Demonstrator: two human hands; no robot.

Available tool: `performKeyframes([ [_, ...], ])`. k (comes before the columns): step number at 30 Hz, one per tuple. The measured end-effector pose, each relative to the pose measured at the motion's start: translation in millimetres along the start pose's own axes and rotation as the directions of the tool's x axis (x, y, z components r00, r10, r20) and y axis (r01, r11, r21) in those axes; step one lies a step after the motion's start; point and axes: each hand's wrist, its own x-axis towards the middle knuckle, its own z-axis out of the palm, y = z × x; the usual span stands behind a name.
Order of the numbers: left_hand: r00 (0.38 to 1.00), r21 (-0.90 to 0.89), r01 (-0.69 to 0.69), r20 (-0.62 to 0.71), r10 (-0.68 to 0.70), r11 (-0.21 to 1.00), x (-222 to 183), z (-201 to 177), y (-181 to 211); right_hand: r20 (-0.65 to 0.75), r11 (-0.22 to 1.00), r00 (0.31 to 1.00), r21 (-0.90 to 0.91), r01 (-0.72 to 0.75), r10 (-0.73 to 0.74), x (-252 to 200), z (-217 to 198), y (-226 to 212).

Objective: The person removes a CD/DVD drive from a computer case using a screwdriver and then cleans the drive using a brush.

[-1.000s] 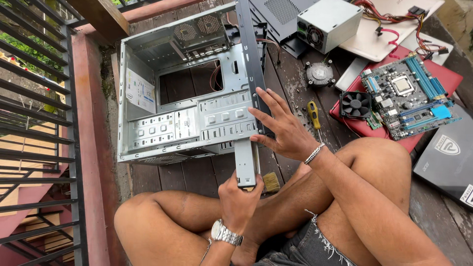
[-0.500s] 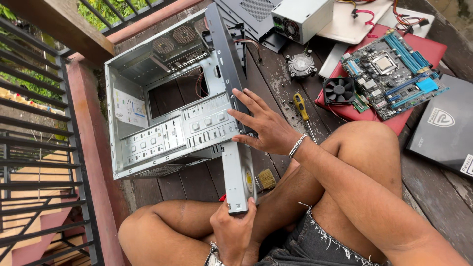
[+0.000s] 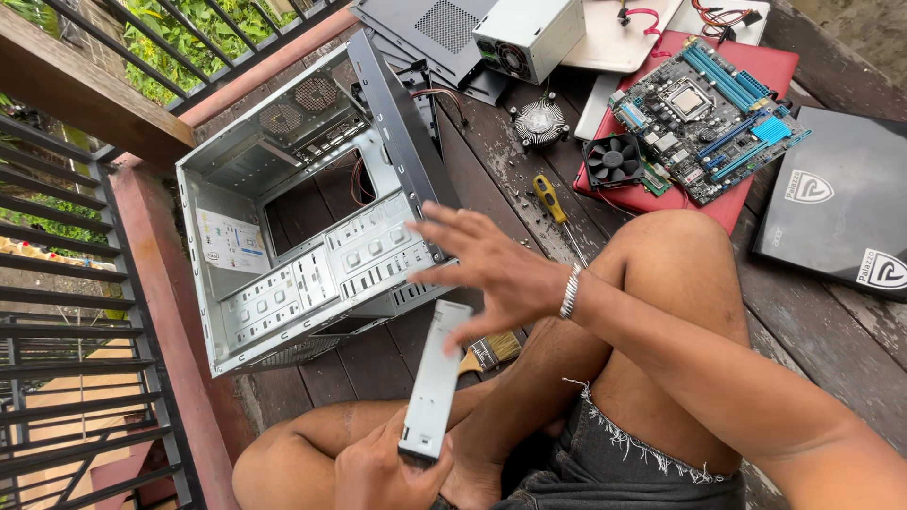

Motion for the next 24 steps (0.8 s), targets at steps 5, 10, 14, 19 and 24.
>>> performKeyframes([
  [5,0.843,-0.009,-0.458,0.313,0.438,0.889,5,-14,-23,0.052,0.934,0.988,0.338,0.117,-0.142,-34,-25,-90],
  [10,0.553,-0.133,-0.449,0.735,0.392,0.884,53,-82,25,0.022,0.808,1.0,0.589,-0.018,0.007,-74,-61,-129],
  [14,0.605,-0.711,-0.225,0.434,0.668,0.666,110,-145,54,-0.092,0.72,0.903,0.64,-0.27,0.421,-114,-77,-133],
  [19,0.725,-0.48,-0.473,0.263,0.636,0.739,161,-130,59,-0.205,0.664,0.692,0.558,-0.498,0.692,-147,-45,-110],
  [24,0.818,-0.476,-0.354,0.26,0.513,0.805,191,-109,28,-0.116,0.323,0.402,0.803,-0.5,0.909,-159,-12,-99],
])
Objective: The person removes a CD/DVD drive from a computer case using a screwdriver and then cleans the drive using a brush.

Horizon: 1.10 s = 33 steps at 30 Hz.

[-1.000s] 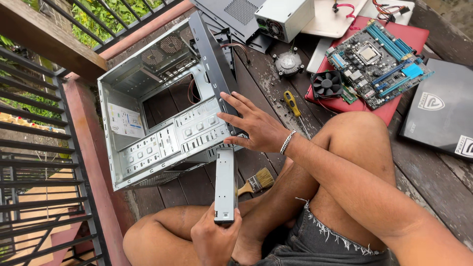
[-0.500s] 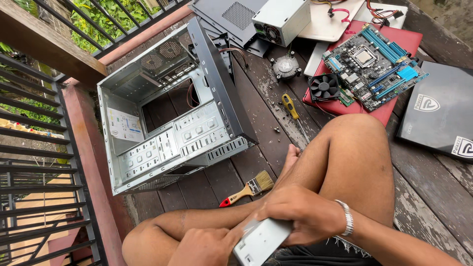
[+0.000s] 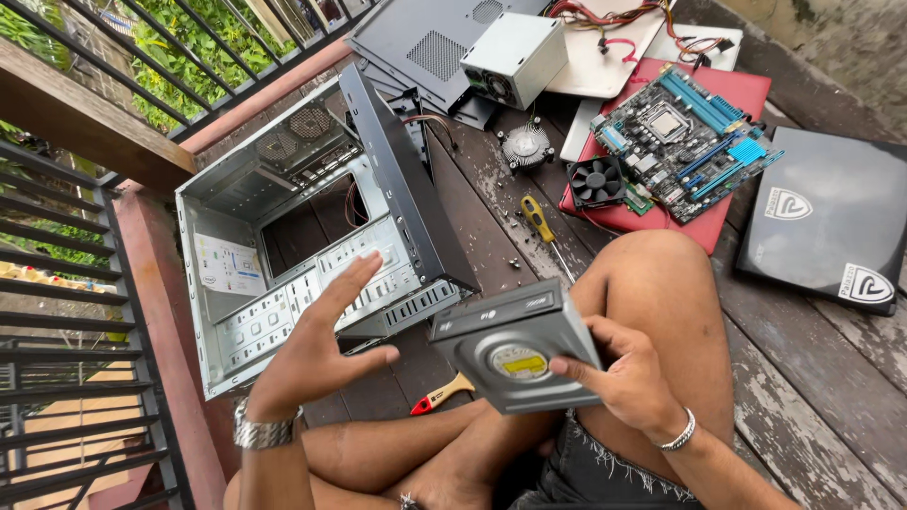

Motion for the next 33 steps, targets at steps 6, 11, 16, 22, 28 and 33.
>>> performKeyframes([
  [6,0.951,0.479,0.249,-0.287,-0.117,0.842,34,80,-65,-0.115,0.944,0.988,0.326,-0.056,0.098,22,9,16],
  [11,0.912,0.649,0.255,-0.407,0.045,0.717,64,108,-79,-0.18,0.96,0.982,0.28,-0.001,0.054,23,17,6],
  [16,0.867,0.606,0.188,-0.473,0.16,0.773,69,106,-90,-0.129,0.99,0.99,0.131,-0.043,0.061,17,12,6],
  [22,0.797,0.409,0.189,-0.595,0.104,0.893,59,44,-75,-0.098,0.985,0.993,0.17,-0.043,0.06,18,11,7],
  [28,0.568,0.442,0.099,-0.761,0.314,0.891,28,-40,-68,-0.093,0.99,0.993,0.132,-0.056,0.069,20,13,8],
  [33,0.283,0.315,0.18,-0.924,0.258,0.932,-22,-79,-119,-0.062,0.993,0.998,0.116,-0.024,0.032,18,12,12],
])
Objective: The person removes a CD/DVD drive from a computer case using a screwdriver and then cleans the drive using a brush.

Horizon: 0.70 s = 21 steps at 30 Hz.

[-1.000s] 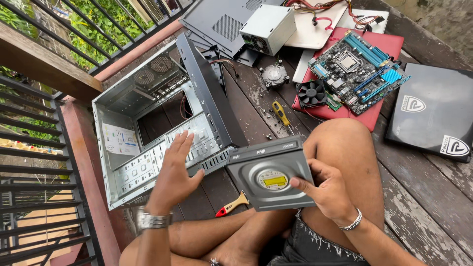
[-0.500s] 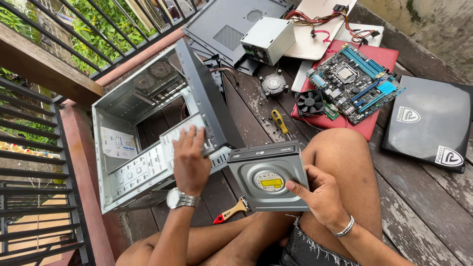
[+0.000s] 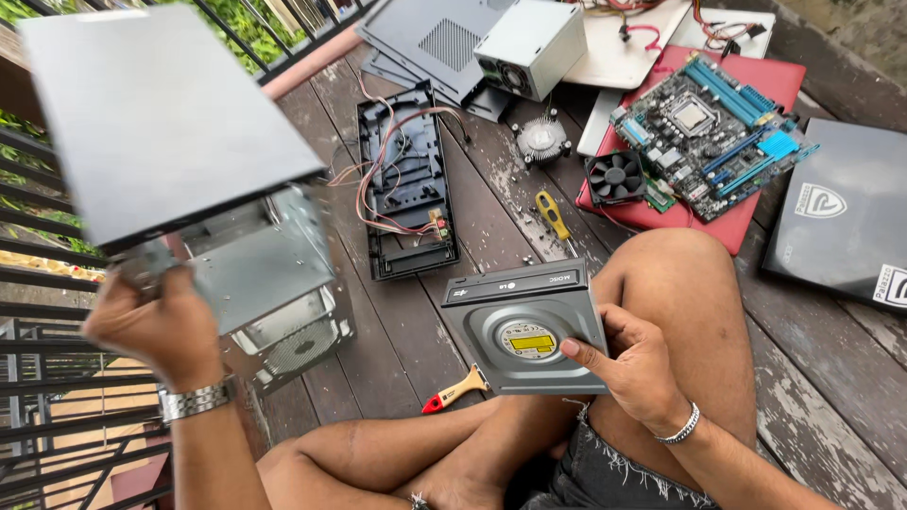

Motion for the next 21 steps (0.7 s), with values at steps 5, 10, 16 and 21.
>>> performKeyframes([
  [5,0.967,-0.095,0.141,-0.2,-0.158,0.985,-5,-17,-13,-0.003,0.999,1.0,-0.041,-0.011,0.011,2,3,1],
  [10,0.944,-0.208,0.174,-0.245,-0.223,0.963,-10,-27,-54,-0.01,0.994,1.0,-0.107,-0.019,0.018,3,7,-1],
  [16,0.922,-0.38,0.209,-0.231,-0.311,0.901,-16,-36,-113,-0.029,0.99,0.999,-0.137,-0.02,0.016,3,11,2],
  [21,0.826,-0.589,0.249,-0.285,-0.486,0.769,-24,-49,-129,-0.061,0.985,0.998,-0.173,-0.027,0.017,4,13,0],
])
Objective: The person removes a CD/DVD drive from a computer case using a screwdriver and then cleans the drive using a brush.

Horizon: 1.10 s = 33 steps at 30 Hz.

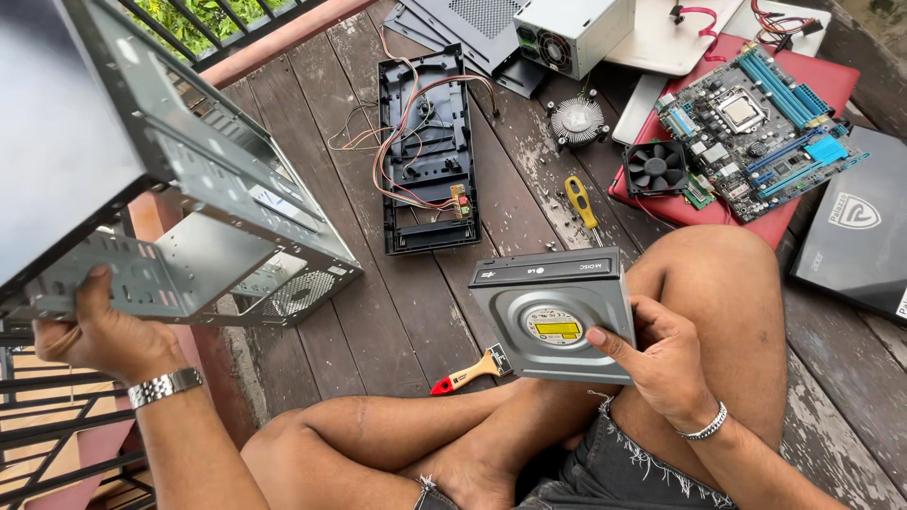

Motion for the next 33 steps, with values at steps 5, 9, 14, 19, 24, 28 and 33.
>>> performKeyframes([
  [5,0.99,0.068,-0.087,0.115,0.079,0.994,-4,4,4,-0.003,1.0,1.0,-0.016,-0.007,0.007,-2,1,-6],
  [9,0.983,0.14,-0.164,0.11,0.15,0.976,-9,16,7,-0.011,1.0,1.0,-0.015,-0.019,0.019,-3,0,-4],
  [14,0.974,0.223,-0.184,0.169,0.148,0.957,-42,17,35,0.0,1.0,1.0,-0.018,0.009,-0.009,-6,-5,-3],
  [19,0.974,0.297,-0.196,0.173,0.149,0.935,-106,30,94,0.005,0.999,1.0,-0.048,-0.01,0.01,-3,-3,-7],
  [24,0.951,0.233,-0.001,0.3,-0.071,0.972,-200,69,189,-0.02,0.993,0.999,-0.114,-0.032,0.03,-3,-2,-5],
  [28,0.935,0.357,0.162,0.241,-0.259,0.92,-418,112,83,0.029,0.982,1.0,-0.189,0.011,-0.005,-3,10,-6],
  [33,0.836,0.482,0.399,0.159,-0.526,0.78,-446,222,119,0.039,0.954,0.995,-0.284,0.095,-0.087,-5,14,-9],
])
